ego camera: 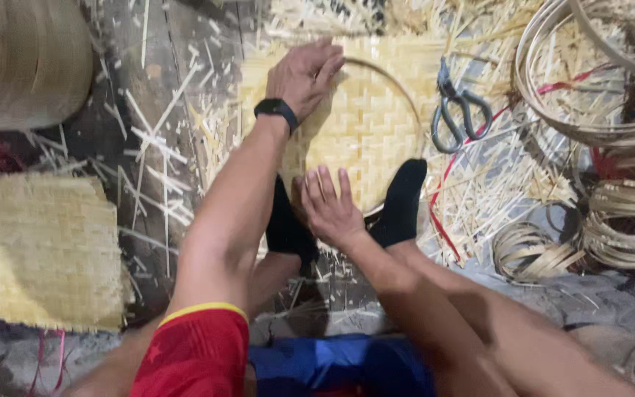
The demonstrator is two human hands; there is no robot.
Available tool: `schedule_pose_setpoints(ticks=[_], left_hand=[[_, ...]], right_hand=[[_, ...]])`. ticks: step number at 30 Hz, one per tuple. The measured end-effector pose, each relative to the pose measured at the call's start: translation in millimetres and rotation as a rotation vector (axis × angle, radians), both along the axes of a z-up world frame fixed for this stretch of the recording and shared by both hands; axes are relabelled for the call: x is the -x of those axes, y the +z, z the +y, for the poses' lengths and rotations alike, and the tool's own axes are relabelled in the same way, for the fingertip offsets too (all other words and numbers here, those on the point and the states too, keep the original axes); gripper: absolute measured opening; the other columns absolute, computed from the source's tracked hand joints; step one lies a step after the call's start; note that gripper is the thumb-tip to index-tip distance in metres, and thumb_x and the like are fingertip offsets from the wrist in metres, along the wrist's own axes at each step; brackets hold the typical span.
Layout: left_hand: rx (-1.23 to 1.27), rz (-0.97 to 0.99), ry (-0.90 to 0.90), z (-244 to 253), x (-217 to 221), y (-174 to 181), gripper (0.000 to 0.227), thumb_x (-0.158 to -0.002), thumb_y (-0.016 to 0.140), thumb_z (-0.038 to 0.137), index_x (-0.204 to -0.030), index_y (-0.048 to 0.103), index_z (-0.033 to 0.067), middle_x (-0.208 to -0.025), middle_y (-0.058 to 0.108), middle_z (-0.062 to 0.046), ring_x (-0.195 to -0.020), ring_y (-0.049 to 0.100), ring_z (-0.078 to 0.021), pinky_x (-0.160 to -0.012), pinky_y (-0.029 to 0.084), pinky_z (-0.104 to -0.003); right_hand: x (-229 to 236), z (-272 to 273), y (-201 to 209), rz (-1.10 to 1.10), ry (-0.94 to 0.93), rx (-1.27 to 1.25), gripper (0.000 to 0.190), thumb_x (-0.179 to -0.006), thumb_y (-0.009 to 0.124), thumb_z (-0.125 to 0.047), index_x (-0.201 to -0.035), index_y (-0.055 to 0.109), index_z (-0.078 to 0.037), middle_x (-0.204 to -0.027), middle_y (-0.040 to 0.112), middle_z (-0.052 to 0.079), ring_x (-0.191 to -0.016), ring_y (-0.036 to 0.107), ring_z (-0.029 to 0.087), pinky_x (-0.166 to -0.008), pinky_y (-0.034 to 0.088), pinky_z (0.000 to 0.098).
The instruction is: The person places a circular bamboo frame over a woven bamboo sheet and trims the excess material with shears.
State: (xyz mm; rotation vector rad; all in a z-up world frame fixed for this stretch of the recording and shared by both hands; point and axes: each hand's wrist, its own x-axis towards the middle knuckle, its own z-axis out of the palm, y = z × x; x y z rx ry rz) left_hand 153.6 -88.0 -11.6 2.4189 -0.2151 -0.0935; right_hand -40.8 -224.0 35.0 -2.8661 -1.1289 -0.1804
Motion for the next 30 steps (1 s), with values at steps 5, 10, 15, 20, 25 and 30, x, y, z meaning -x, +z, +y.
schedule_pose_setpoints(ticks=[5, 10, 15, 20, 25, 30], left_hand=[[0.115, 0.28, 0.134, -3.6, -15.0, 26.9, 0.032, -0.097, 0.064, 0.048, -0.121, 0.076, 0.0312, -0.136, 0.067, 0.004, -0.112, 0.07, -0.0174, -0.099, 0.055, -0.032], [0.044, -0.178, 0.002, -2.6, -16.3, 23.9, 0.029, -0.096, 0.065, 0.041, -0.114, 0.08, 0.0236, -0.135, 0.062, -0.01, -0.107, 0.066, -0.0305, -0.086, 0.052, -0.041], [-0.066, 0.101, -0.061, -6.9, -20.6, 28.5, 0.043, -0.104, 0.045, 0.05, -0.109, 0.077, 0.0222, -0.119, 0.071, -0.009, -0.103, 0.069, -0.0341, -0.085, 0.053, -0.044], [-0.102, 0.489, 0.007, -11.5, -45.1, 21.0, 0.056, -0.101, 0.044, 0.063, -0.104, 0.075, 0.0167, -0.099, 0.075, -0.015, -0.096, 0.069, -0.0372, -0.086, 0.051, -0.049], [0.096, 0.502, 0.019, -7.5, -60.1, 2.0, 0.049, -0.092, 0.059, 0.061, -0.091, 0.076, 0.0141, -0.089, 0.073, -0.009, -0.084, 0.067, -0.0301, -0.075, 0.048, -0.043], [0.263, 0.665, 0.111, -9.1, -58.8, -5.5, 0.047, -0.088, 0.068, 0.053, -0.082, 0.07, 0.0069, -0.072, 0.066, -0.004, -0.068, 0.057, -0.0163, -0.066, 0.047, -0.035]], right_hand=[[8.5, -14.6, -16.9, 0.317, -0.021, -0.194, 0.064, -0.073, 0.072, -0.03, -0.13, 0.063, -0.002, -0.142, 0.052, 0.02, -0.137, 0.045, 0.039, -0.112, 0.034, 0.0638], [-114.4, -58.7, -4.8, 0.208, -0.072, -0.492, 0.061, -0.092, 0.074, -0.031, -0.142, 0.059, -0.001, -0.137, 0.062, 0.019, -0.133, 0.054, 0.039, -0.113, 0.041, 0.0534], [-215.2, -82.0, -1.0, 0.558, -0.332, -0.384, 0.025, -0.108, 0.061, -0.028, -0.121, 0.074, -0.011, -0.11, 0.073, 0.019, -0.105, 0.066, 0.038, -0.091, 0.052, 0.0489], [-234.5, -87.1, -13.4, 0.811, -0.512, -0.513, 0.029, -0.107, 0.061, -0.027, -0.098, 0.071, -0.001, -0.085, 0.068, 0.024, -0.084, 0.063, 0.042, -0.077, 0.052, 0.0479], [-217.3, -84.2, -1.3, 0.5, -0.547, -0.677, 0.025, -0.099, 0.063, -0.023, -0.091, 0.072, -0.002, -0.086, 0.07, 0.022, -0.082, 0.068, 0.04, -0.077, 0.052, 0.0478], [-160.3, -86.0, -26.2, 0.408, -0.934, -0.536, 0.054, -0.105, 0.05, -0.042, -0.102, 0.068, 0.008, -0.095, 0.067, 0.035, -0.091, 0.064, 0.053, -0.081, 0.047, 0.0578]])
